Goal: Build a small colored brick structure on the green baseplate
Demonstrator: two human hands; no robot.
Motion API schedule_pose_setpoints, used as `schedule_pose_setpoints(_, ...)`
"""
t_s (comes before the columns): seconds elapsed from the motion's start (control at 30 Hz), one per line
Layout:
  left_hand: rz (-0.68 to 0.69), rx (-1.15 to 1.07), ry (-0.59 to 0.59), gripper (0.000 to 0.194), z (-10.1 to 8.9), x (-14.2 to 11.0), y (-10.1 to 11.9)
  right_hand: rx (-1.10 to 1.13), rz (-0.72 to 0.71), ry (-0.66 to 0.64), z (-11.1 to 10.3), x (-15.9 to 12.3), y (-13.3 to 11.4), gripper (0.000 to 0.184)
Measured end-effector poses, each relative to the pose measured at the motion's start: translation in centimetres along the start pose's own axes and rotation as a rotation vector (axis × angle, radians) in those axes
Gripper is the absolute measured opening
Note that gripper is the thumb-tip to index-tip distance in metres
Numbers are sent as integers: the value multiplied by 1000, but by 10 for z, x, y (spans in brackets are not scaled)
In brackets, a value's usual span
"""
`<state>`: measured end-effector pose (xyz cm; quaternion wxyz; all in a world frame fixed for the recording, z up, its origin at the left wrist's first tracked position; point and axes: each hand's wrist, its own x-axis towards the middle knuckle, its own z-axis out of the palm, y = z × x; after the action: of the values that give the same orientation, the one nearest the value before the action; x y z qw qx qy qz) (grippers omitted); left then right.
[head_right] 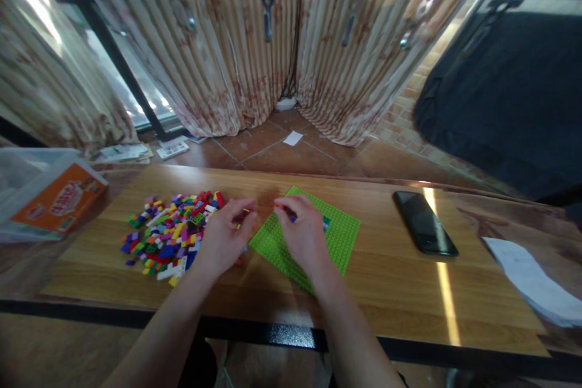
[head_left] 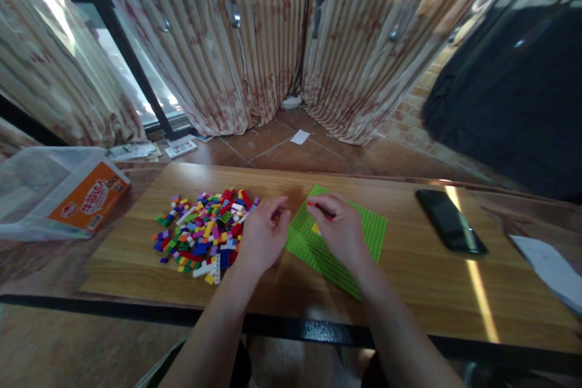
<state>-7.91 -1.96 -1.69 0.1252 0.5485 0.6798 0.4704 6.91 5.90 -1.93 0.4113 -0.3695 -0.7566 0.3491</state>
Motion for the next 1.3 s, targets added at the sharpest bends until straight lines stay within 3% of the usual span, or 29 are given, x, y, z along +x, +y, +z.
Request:
schedule_pose_setpoints(0.1, 109, 46, -144, 30, 25, -12, 16, 135, 149, 81, -29, 8, 12, 20)
schedule_pose_setpoints(0.23, 121, 102, -232, 38, 43, -17, 25, 131, 276, 104, -63, 10, 23, 24)
schedule_pose_setpoints(0.47, 141, 233, -421, 46, 59, -20, 23, 72, 399, 44, -91, 2, 42, 30)
schedule_pose_setpoints(0.73, 119, 370, -374, 39, 78, -27, 35, 90, 488, 80, -106, -3, 52, 28)
schedule_pose_setpoints(0.93, 72, 416, -329, 37, 89, -36, 48, 58, 581, -51, -110, -7, 58, 17)
schedule_pose_setpoints(1.07, 50, 400, -297, 35, 93, -43, 51, 28, 528, -157, -107, -11, 63, 20)
schedule_pose_setpoints(1.3, 43, 372, -288, 35, 94, -46, 53, -77, 471, -211, -108, -12, 60, 24)
